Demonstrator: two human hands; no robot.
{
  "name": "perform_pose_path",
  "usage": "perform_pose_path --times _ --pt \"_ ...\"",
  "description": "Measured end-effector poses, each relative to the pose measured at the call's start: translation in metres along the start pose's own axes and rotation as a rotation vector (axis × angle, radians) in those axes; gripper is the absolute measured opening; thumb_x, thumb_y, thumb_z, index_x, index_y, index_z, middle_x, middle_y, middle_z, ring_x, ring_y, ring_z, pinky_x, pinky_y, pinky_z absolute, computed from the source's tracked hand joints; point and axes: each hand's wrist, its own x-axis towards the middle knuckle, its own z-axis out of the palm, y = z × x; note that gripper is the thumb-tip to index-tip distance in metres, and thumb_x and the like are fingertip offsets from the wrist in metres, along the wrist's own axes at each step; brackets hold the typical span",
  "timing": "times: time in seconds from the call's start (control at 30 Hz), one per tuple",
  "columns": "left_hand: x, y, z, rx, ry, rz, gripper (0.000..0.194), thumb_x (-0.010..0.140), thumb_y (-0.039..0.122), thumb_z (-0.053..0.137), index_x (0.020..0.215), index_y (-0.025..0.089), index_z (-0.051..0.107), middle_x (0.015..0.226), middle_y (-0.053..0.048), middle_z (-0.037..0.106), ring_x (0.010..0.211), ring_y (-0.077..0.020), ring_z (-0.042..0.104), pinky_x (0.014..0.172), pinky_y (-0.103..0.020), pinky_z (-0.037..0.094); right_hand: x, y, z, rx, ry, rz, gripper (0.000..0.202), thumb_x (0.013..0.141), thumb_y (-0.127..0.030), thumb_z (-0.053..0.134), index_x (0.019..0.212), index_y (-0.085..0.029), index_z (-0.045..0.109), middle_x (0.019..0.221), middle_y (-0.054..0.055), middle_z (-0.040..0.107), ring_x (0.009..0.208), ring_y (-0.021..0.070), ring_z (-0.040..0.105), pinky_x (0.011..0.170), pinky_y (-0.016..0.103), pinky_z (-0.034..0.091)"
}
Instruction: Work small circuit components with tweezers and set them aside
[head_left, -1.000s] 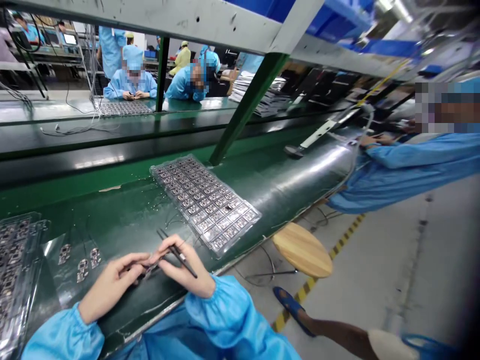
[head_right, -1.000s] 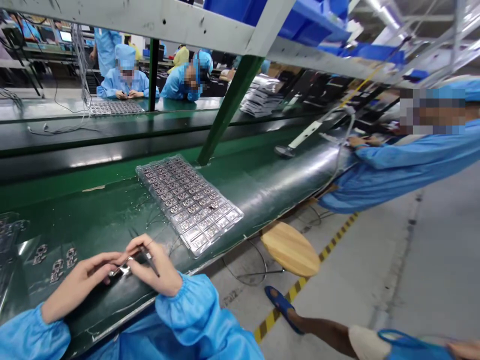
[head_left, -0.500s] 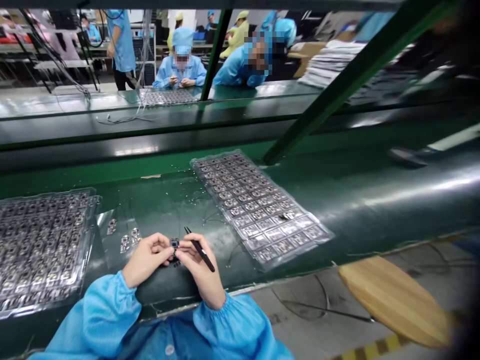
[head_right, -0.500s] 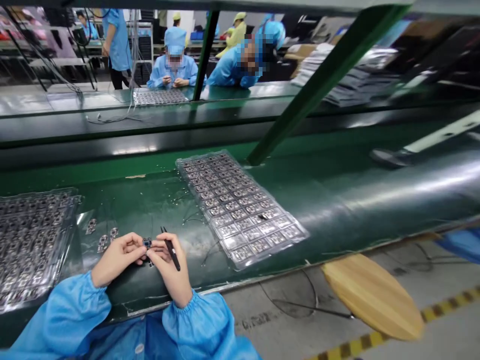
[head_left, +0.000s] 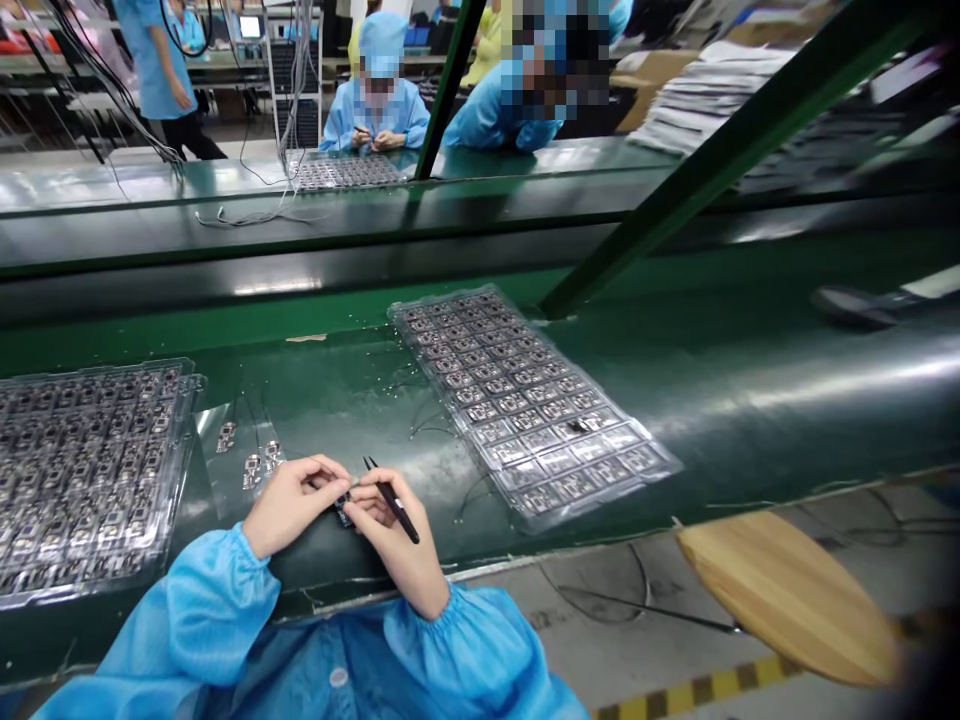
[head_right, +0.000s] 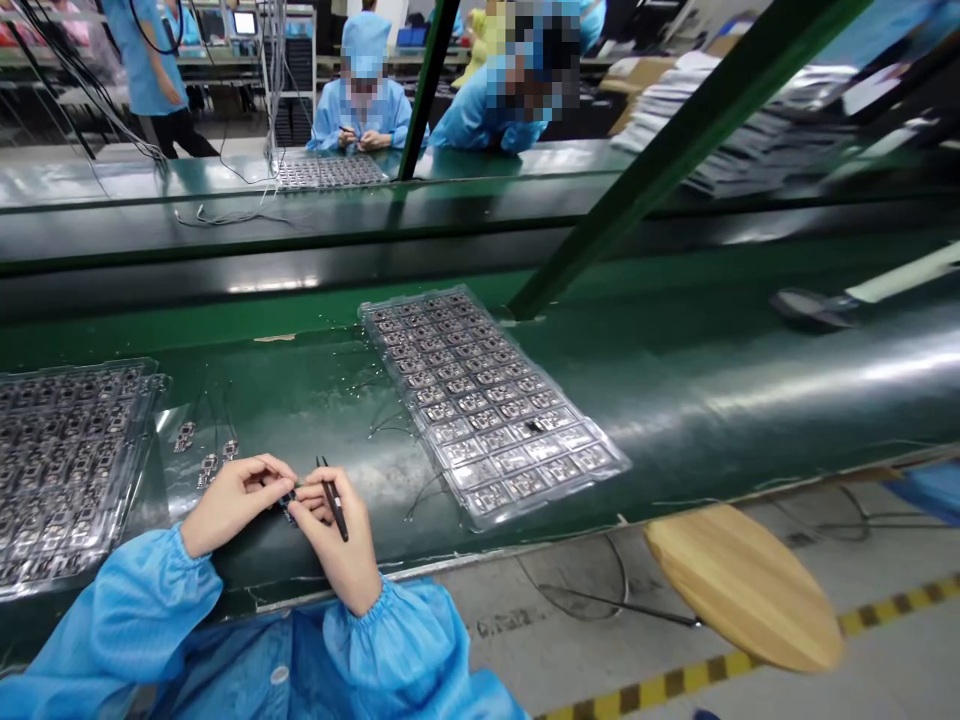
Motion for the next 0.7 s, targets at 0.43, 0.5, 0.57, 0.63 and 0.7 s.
perform_pose_path --times 0.43,0.5,0.57,0.63,0.7 --pt "-0.004 0.005 0.002 0.171 0.025 0.018 0.017 0.075 0.031 0.064 0.081 0.016 0.071 0.075 -0.004 0.071 0.065 -0.0149 0.063 0.062 -0.023 0.049 0.0 -0.002 -0.001 -0.025 0.058 -0.016 0.036 0.073 -0.043 0.076 0.09 -0.023 0.052 0.07 -0.001 0.065 0.063 0.0157 0.064 0.06 0.026 0.053" --pt "-0.004 0.006 0.003 0.212 0.028 0.002 0.016 0.075 0.03 0.063 0.079 0.016 0.07 0.072 -0.003 0.07 0.064 -0.0141 0.062 0.062 -0.023 0.048 -0.002 -0.001 0.001 -0.088 0.104 -0.051 0.035 0.072 -0.043 0.076 0.09 -0.023 0.053 0.073 0.001 0.066 0.067 0.0174 0.065 0.063 0.027 0.054" --pt "-0.004 0.007 0.002 0.228 0.016 -0.005 0.017 0.076 0.032 0.061 0.077 0.016 0.068 0.071 -0.002 0.069 0.064 -0.0136 0.061 0.063 -0.023 0.048 -0.004 0.0 0.001 -0.126 0.112 -0.071 0.034 0.074 -0.045 0.075 0.091 -0.023 0.054 0.075 0.002 0.067 0.07 0.0189 0.066 0.067 0.03 0.055" --pt "-0.004 0.008 -0.002 0.225 0.003 -0.004 0.018 0.078 0.032 0.059 0.077 0.016 0.067 0.072 -0.002 0.069 0.065 -0.0133 0.06 0.063 -0.022 0.047 -0.003 -0.001 -0.005 -0.131 0.119 -0.069 0.033 0.08 -0.051 0.067 0.094 -0.023 0.056 0.074 0.002 0.066 0.068 0.0186 0.066 0.069 0.032 0.056" --pt "-0.004 0.008 -0.01 0.234 0.012 -0.001 0.019 0.079 0.033 0.057 0.079 0.016 0.067 0.073 -0.002 0.069 0.066 -0.0136 0.061 0.063 -0.022 0.046 -0.001 -0.004 -0.016 -0.122 0.159 -0.069 0.038 0.089 -0.058 0.053 0.103 -0.022 0.057 0.068 0.0 0.062 0.059 0.0158 0.061 0.062 0.03 0.055"
